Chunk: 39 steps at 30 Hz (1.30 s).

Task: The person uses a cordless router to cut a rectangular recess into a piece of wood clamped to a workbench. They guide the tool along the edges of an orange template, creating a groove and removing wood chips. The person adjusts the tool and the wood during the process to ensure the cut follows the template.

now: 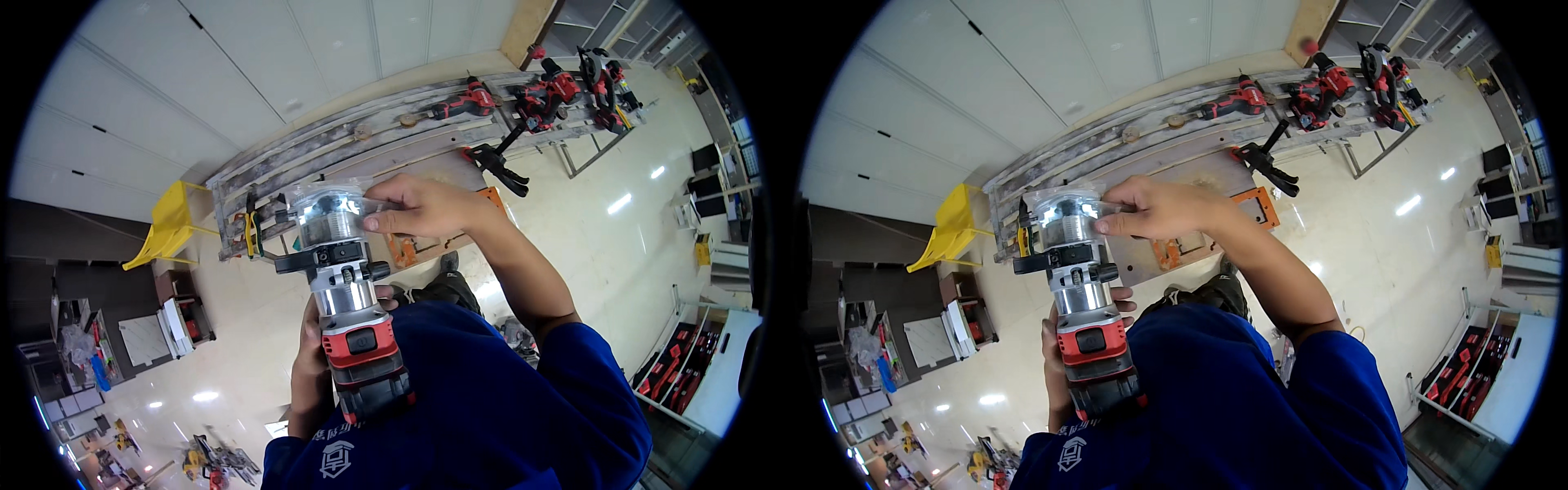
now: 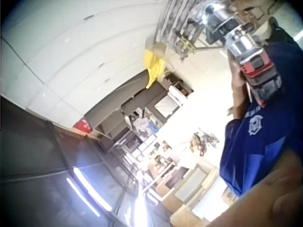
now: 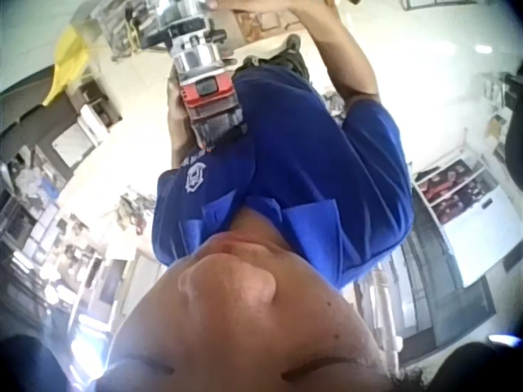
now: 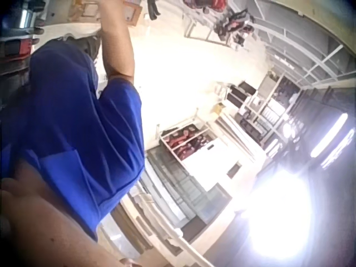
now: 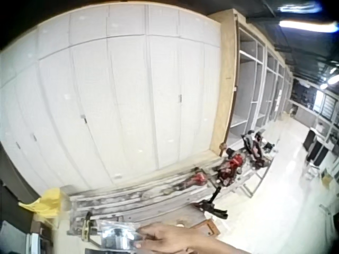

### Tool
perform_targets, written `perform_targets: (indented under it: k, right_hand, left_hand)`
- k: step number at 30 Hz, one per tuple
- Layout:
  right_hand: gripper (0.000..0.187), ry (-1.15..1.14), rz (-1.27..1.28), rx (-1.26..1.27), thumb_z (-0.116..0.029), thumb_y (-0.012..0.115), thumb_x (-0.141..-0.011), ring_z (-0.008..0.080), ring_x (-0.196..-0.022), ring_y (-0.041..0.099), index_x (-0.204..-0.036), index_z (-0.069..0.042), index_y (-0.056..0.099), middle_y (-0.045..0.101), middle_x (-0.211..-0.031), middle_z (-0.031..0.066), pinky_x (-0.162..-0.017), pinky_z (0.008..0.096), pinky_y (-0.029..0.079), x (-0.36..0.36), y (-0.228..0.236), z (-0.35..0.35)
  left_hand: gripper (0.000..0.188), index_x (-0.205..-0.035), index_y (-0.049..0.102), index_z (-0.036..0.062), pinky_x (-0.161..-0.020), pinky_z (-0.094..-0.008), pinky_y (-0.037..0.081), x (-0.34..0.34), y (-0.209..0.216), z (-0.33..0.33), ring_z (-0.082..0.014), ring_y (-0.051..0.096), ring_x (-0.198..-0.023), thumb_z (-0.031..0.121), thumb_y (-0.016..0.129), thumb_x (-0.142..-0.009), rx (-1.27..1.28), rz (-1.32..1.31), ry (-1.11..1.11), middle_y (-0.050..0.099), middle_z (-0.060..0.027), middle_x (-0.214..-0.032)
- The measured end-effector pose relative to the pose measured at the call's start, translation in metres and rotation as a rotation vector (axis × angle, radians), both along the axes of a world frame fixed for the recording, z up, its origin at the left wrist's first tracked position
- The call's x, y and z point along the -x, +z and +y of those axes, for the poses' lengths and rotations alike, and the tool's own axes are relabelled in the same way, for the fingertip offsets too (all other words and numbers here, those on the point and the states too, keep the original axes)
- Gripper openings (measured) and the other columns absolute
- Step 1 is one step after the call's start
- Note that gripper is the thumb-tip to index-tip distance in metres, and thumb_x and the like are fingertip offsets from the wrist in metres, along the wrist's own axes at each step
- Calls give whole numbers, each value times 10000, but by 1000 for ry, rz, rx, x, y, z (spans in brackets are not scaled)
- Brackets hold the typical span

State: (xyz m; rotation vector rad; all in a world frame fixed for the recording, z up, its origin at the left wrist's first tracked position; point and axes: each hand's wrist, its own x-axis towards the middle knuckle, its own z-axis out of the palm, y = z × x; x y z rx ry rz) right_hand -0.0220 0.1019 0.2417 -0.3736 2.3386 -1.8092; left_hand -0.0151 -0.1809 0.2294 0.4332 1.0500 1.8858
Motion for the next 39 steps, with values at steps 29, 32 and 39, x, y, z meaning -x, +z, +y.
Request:
perform_targets:
  k: [29, 32, 39]
  right_hand:
    - [610, 93, 749, -396, -248, 782, -738, 311, -1094, 613, -1283, -58, 585, 664, -1092, 140, -962, 421, 451, -6, 97, -71]
    - [575, 114, 782, -423, -269, 771, -735, 303, -1028, 613, -1232, -49, 585, 660, -957, 118, -965, 418, 419, 3, 90, -84]
    - [294, -16, 866, -127, -202, 818, -692, 283, -840, 593, -868, -66, 626, 606, -770, 79, -817, 399, 478, 2, 80, -93]
  left_hand:
    - [758, -1397, 420, 38, -971, -388, 516, 7, -20, 13, -252, 610, -1162, 649, 443, -949, 15, -243, 101, 588, -138, -1255]
    - [757, -1393, 422, 36, -970, -384, 514, 4, -29, 10, -246, 609, -1159, 647, 451, -947, 17, -252, 84, 587, -134, -1252]
    - [752, -1383, 427, 33, -968, -376, 508, -4, -38, 3, -233, 605, -1154, 643, 468, -945, 0, -208, 70, 584, -124, -1246]
